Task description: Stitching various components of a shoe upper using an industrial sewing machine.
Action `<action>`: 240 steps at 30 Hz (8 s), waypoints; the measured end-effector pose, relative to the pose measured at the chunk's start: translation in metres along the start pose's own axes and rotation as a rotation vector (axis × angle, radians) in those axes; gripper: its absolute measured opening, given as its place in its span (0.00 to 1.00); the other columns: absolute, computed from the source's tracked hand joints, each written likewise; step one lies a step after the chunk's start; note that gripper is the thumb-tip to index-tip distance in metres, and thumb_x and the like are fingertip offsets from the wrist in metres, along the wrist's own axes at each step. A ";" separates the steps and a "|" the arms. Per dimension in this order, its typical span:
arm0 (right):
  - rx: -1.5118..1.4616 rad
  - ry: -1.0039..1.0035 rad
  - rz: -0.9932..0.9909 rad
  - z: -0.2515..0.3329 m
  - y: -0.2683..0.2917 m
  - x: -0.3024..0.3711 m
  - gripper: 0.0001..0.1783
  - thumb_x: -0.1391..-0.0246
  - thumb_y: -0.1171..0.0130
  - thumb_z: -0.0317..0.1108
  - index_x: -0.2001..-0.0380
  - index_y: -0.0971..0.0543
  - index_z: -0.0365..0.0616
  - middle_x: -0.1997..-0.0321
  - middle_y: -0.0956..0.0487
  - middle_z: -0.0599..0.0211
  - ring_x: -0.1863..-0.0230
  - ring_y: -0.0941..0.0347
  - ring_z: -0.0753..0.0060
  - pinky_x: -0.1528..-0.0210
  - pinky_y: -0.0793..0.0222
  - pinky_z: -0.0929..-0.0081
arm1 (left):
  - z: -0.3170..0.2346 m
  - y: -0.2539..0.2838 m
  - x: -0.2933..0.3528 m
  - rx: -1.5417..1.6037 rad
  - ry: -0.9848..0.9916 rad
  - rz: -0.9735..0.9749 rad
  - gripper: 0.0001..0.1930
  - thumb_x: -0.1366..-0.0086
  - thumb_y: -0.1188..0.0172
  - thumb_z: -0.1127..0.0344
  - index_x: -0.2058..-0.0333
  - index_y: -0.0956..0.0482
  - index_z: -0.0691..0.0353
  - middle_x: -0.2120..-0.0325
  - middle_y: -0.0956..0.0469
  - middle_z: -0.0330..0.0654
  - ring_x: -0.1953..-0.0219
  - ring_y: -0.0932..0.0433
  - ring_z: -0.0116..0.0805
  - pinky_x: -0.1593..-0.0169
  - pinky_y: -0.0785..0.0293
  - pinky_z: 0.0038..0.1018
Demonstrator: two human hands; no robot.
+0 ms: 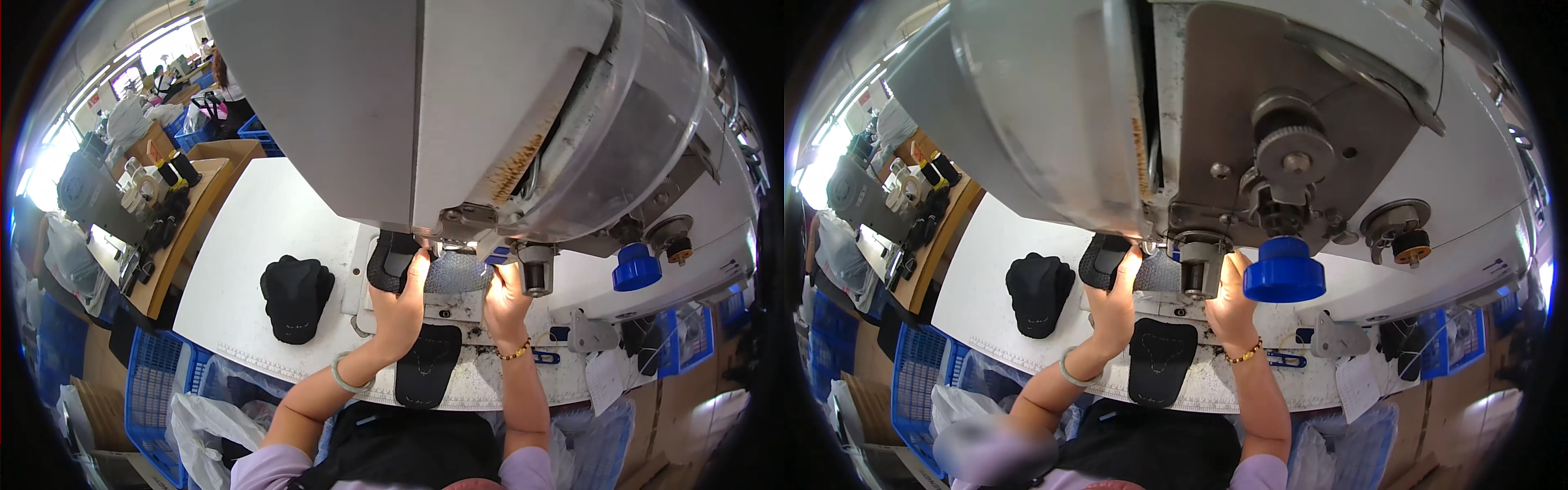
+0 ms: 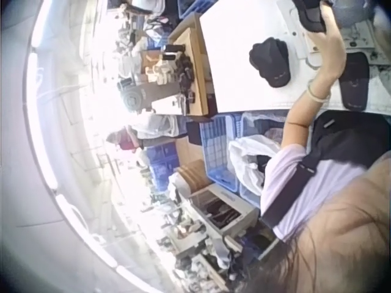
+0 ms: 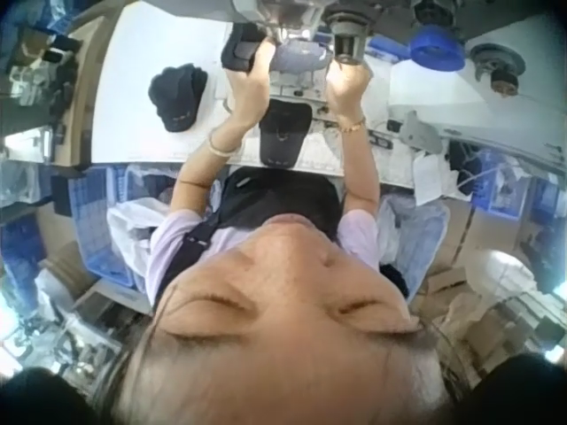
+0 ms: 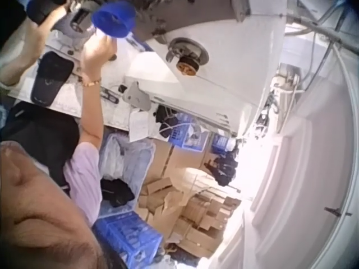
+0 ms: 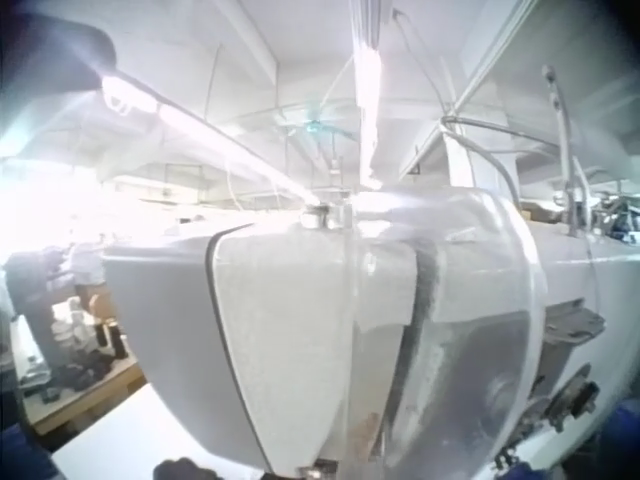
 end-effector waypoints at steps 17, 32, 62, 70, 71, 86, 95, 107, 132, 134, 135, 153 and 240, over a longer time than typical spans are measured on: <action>-0.425 -0.364 -0.068 -0.060 -0.025 0.012 0.08 0.62 0.41 0.20 0.79 0.31 0.37 0.75 0.31 0.60 0.75 0.35 0.63 0.70 0.38 0.70 | 0.050 0.015 -0.035 0.462 0.815 0.394 0.12 0.42 0.42 0.67 0.62 0.24 0.68 0.66 0.21 0.42 0.64 0.23 0.27 0.57 0.28 0.21; -0.006 0.176 -0.134 0.016 0.005 0.011 0.10 0.52 0.46 0.17 0.67 0.31 0.39 0.66 0.30 0.67 0.77 0.38 0.83 0.75 0.39 0.85 | 0.051 0.017 -0.020 0.511 0.495 0.408 0.09 0.42 0.42 0.72 0.63 0.22 0.67 0.68 0.21 0.38 0.66 0.24 0.23 0.59 0.30 0.20; -0.131 0.347 0.075 0.061 0.000 0.013 0.17 0.61 0.44 0.14 0.65 0.21 0.41 0.61 0.22 0.63 0.59 0.26 0.64 0.56 0.29 0.72 | -0.025 0.051 0.015 -0.652 -0.987 0.255 0.16 0.45 0.48 0.70 0.55 0.26 0.56 0.55 0.28 0.41 0.52 0.31 0.34 0.48 0.39 0.33; 0.007 0.454 -0.006 0.067 0.009 0.006 0.14 0.61 0.40 0.20 0.67 0.22 0.47 0.60 0.21 0.73 0.66 0.28 0.73 0.60 0.33 0.75 | -0.043 0.002 0.028 -0.858 -1.288 0.506 0.13 0.46 0.45 0.71 0.61 0.22 0.62 0.61 0.23 0.39 0.57 0.24 0.33 0.48 0.32 0.30; 0.066 0.486 -0.026 0.071 0.011 0.005 0.12 0.61 0.39 0.22 0.69 0.22 0.47 0.60 0.20 0.75 0.68 0.30 0.74 0.60 0.34 0.74 | -0.045 0.002 0.026 -0.820 -1.286 0.522 0.12 0.48 0.46 0.73 0.64 0.21 0.64 0.63 0.22 0.40 0.60 0.23 0.34 0.51 0.31 0.30; 0.008 0.520 0.193 0.067 0.017 -0.003 0.09 0.60 0.37 0.20 0.72 0.24 0.40 0.63 0.20 0.64 0.61 0.25 0.64 0.58 0.31 0.72 | -0.054 -0.009 0.020 -0.757 -1.284 0.570 0.13 0.54 0.44 0.74 0.67 0.20 0.66 0.69 0.22 0.42 0.66 0.22 0.33 0.59 0.26 0.27; 0.156 0.483 0.131 0.083 0.006 -0.002 0.10 0.60 0.37 0.22 0.69 0.21 0.41 0.63 0.21 0.68 0.61 0.26 0.68 0.57 0.34 0.72 | -0.042 -0.001 0.000 -0.671 -1.160 0.711 0.16 0.53 0.43 0.72 0.63 0.23 0.66 0.66 0.26 0.40 0.62 0.25 0.34 0.54 0.27 0.29; 0.223 0.426 0.088 0.085 -0.003 0.000 0.17 0.60 0.37 0.21 0.63 0.19 0.46 0.58 0.25 0.71 0.58 0.25 0.68 0.55 0.31 0.73 | -0.018 0.005 -0.016 -0.486 -1.074 0.653 0.17 0.56 0.42 0.78 0.63 0.24 0.67 0.62 0.23 0.45 0.58 0.23 0.41 0.54 0.27 0.33; 0.257 0.447 0.061 0.076 -0.008 0.009 0.16 0.59 0.34 0.27 0.63 0.22 0.49 0.58 0.27 0.71 0.57 0.31 0.65 0.54 0.37 0.67 | -0.039 0.004 -0.029 -0.582 -0.940 0.771 0.16 0.57 0.40 0.79 0.66 0.20 0.59 0.67 0.21 0.35 0.58 0.23 0.32 0.53 0.27 0.29; 0.271 0.452 0.069 0.078 -0.010 0.009 0.16 0.59 0.34 0.27 0.63 0.22 0.49 0.58 0.27 0.71 0.57 0.31 0.65 0.54 0.37 0.67 | -0.040 0.005 -0.028 -0.596 -0.930 0.781 0.17 0.58 0.41 0.80 0.66 0.21 0.60 0.66 0.22 0.35 0.58 0.23 0.32 0.52 0.27 0.29; 0.267 0.449 0.064 0.078 -0.009 0.009 0.16 0.59 0.33 0.27 0.63 0.22 0.48 0.58 0.27 0.70 0.57 0.31 0.66 0.55 0.37 0.67 | -0.040 0.005 -0.027 -0.610 -0.924 0.789 0.17 0.59 0.42 0.81 0.66 0.22 0.61 0.66 0.22 0.35 0.57 0.23 0.32 0.51 0.27 0.30; 0.194 0.330 0.056 0.065 -0.004 -0.002 0.15 0.54 0.37 0.25 0.60 0.22 0.43 0.58 0.23 0.68 0.60 0.29 0.69 0.55 0.40 0.71 | -0.052 -0.015 0.016 -1.029 -1.148 0.660 0.14 0.56 0.43 0.76 0.66 0.27 0.71 0.73 0.32 0.44 0.69 0.30 0.37 0.62 0.31 0.30; 0.183 0.345 0.096 0.067 -0.005 0.004 0.15 0.56 0.36 0.25 0.61 0.21 0.45 0.56 0.23 0.66 0.61 0.28 0.68 0.55 0.36 0.72 | 0.060 0.007 -0.051 0.400 0.849 0.643 0.12 0.46 0.43 0.76 0.61 0.26 0.71 0.66 0.23 0.48 0.67 0.21 0.32 0.60 0.22 0.23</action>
Point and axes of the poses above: each hand's wrist, its own x-axis away from the middle knuckle, its own y-axis out of the back of the hand, z = x × y, the point moved 7 cm from there along -x, towards the middle knuckle
